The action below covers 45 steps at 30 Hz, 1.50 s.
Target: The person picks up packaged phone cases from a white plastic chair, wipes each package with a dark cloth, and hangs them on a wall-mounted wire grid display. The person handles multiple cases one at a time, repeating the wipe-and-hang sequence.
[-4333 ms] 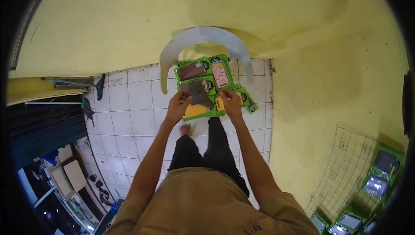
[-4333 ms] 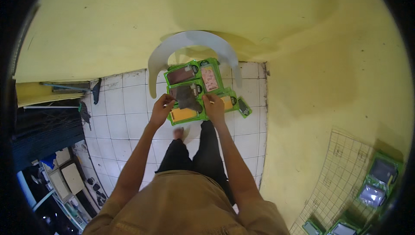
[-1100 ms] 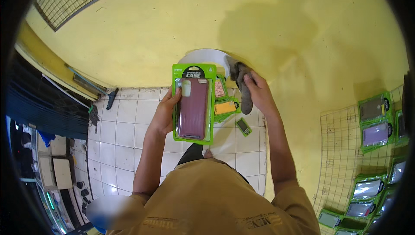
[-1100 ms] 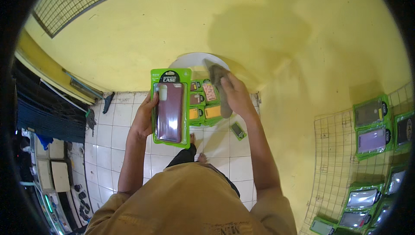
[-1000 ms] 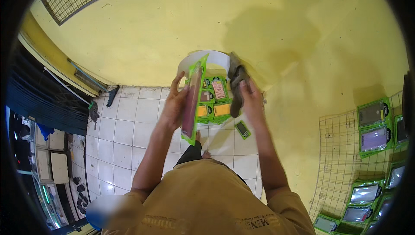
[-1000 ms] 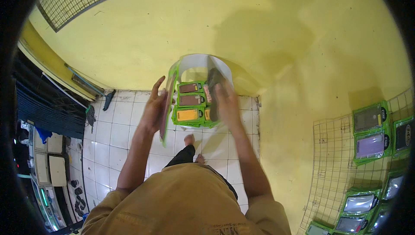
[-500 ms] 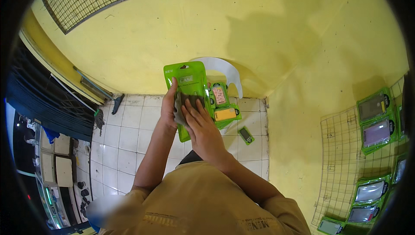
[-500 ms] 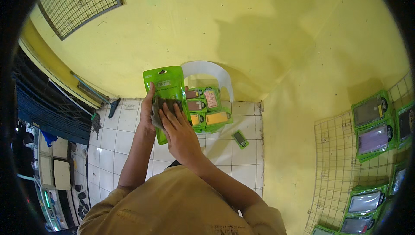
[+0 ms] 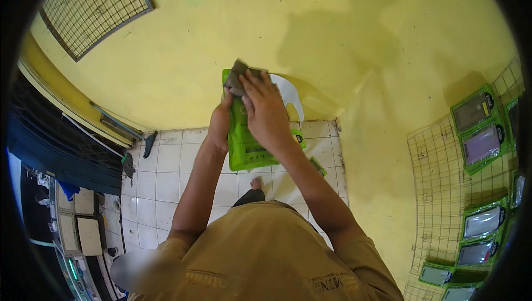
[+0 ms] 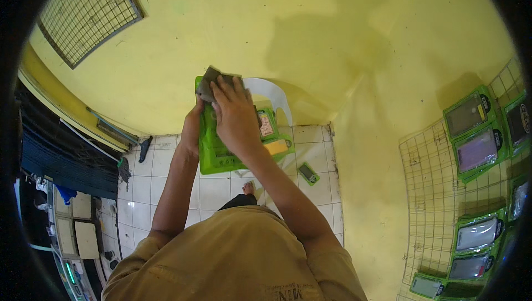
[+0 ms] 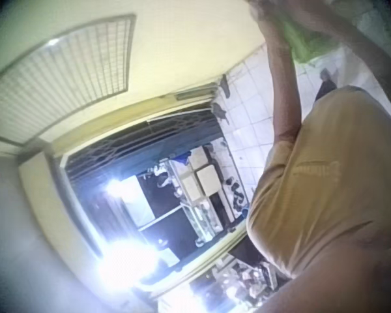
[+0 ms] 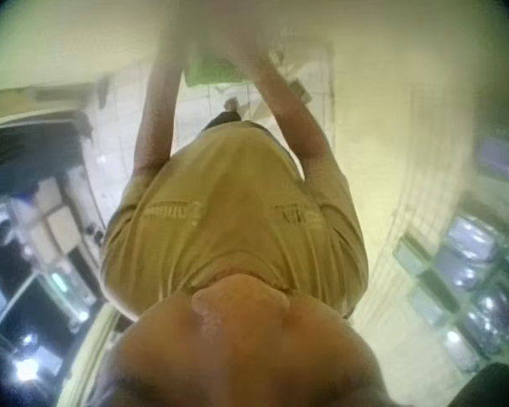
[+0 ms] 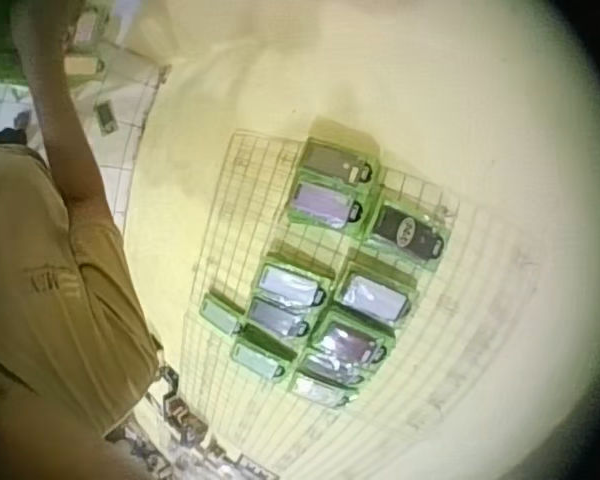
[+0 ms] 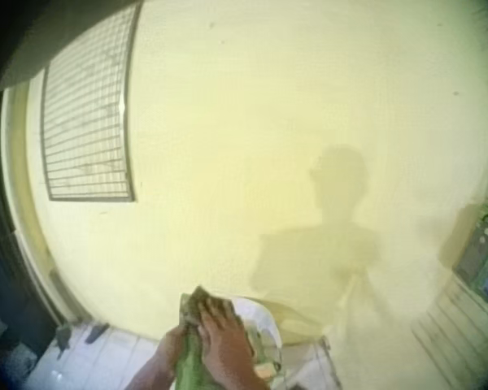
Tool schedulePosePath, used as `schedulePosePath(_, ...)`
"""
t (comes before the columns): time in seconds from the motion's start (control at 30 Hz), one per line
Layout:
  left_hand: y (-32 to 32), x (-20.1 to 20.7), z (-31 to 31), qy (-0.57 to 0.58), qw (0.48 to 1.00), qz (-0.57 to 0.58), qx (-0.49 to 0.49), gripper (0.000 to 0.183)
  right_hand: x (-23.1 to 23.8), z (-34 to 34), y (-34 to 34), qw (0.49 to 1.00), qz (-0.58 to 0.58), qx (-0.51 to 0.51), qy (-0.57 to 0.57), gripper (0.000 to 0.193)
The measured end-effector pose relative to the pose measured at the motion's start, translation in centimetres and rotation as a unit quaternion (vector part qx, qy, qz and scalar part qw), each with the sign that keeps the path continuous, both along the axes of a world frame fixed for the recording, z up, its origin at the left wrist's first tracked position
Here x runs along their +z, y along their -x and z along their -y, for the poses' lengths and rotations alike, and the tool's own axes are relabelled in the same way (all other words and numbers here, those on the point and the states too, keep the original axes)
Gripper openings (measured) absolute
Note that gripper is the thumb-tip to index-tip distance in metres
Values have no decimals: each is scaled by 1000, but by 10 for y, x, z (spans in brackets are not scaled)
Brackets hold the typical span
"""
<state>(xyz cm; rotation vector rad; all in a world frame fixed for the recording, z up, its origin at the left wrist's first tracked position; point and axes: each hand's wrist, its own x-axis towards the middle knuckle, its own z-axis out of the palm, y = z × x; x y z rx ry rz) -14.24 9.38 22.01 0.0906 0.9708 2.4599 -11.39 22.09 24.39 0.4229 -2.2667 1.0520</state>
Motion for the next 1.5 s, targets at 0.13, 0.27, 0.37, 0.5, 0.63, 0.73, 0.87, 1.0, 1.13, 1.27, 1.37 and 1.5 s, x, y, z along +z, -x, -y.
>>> schedulePosePath(0.13,19,0,13,-98,994,-22,-50,68,-21,24,-34,995,-9,-4,-95,44)
schedulePosePath(0.27,28,0,26,-106,991,-3,-81,74,-32,31,-73,993,19,31,-116,51)
schedulePosePath(0.37,39,3,35,-92,995,12,-27,70,-45,30,-90,985,47,75,-151,52)
schedulePosePath(0.5,49,-5,47,25,997,-6,78,63,-58,6,-86,987,111,101,-57,51)
schedulePosePath(0.63,44,-17,53,157,977,-74,126,60,-42,-43,-68,948,268,22,169,47)
schedulePosePath(0.73,32,-21,39,194,972,-51,120,57,-25,-44,-35,985,65,-15,158,47)
schedulePosePath(0.87,29,-15,26,65,990,-74,104,50,-34,-3,-1,999,12,32,4,48)
schedulePosePath(1.0,54,-14,62,45,983,-65,168,42,-80,14,-43,986,129,104,-11,44)
schedulePosePath(1.13,73,-38,86,21,981,-14,195,37,-103,-9,-38,903,394,36,165,39)
schedulePosePath(1.27,89,-61,49,114,966,-12,233,36,-81,1,18,904,285,30,317,41)
schedulePosePath(1.37,92,-63,19,244,934,-116,233,52,-59,44,37,964,146,22,220,45)
schedulePosePath(1.5,103,-48,39,-137,990,31,-28,73,-43,61,71,999,27,-31,26,53)
